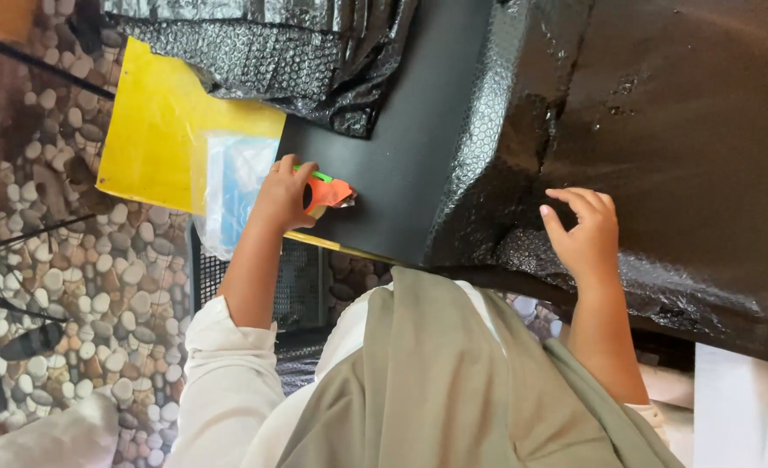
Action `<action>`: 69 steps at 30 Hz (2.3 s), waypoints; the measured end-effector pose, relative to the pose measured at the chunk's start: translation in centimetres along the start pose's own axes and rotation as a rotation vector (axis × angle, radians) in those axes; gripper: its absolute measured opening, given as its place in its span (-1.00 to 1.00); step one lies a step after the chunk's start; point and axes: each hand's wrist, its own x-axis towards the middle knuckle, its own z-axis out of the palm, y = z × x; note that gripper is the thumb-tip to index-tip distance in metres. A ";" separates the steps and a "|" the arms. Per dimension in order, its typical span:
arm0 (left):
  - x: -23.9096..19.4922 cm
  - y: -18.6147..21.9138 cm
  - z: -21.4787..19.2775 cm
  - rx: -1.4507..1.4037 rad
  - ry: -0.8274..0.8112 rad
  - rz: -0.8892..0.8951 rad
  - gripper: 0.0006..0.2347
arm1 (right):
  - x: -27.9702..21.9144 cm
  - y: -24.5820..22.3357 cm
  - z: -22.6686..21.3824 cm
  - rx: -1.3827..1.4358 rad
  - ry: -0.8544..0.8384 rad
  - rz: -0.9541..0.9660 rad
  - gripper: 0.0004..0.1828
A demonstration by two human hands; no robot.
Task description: Wrapping an item in black bubble wrap and securing it with clear tape using a handheld tape dispenser.
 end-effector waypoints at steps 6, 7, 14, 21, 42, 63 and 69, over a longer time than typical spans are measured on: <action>-5.2 9.9 -13.2 -0.750 0.031 0.073 -0.12 | 0.8 -4.1 -2.6 0.352 0.008 0.084 -0.71; -5.6 11.4 -13.2 -0.750 0.024 0.081 -0.12 | 1.2 -5.6 -3.0 0.348 0.012 0.092 -0.71; -8.7 19.9 -14.7 -1.120 -0.059 0.228 -0.05 | 4.5 -15.3 -6.8 0.423 -0.042 -0.362 -0.59; -9.9 21.4 -14.9 -1.136 -0.121 0.248 -0.10 | 4.0 -16.7 -6.2 0.358 -0.050 -0.507 -0.90; -10.4 23.7 -11.8 -1.349 -0.146 0.093 -0.32 | 1.1 -16.5 -7.9 0.175 -0.459 -0.319 -0.83; -10.5 22.8 -6.9 -1.396 -0.133 0.315 -0.63 | 5.7 -19.8 -15.5 0.309 -0.503 -0.010 -0.88; -11.5 23.5 -15.1 -1.383 -0.183 0.685 -0.55 | 7.4 -17.4 -19.2 0.297 -0.508 0.439 -0.85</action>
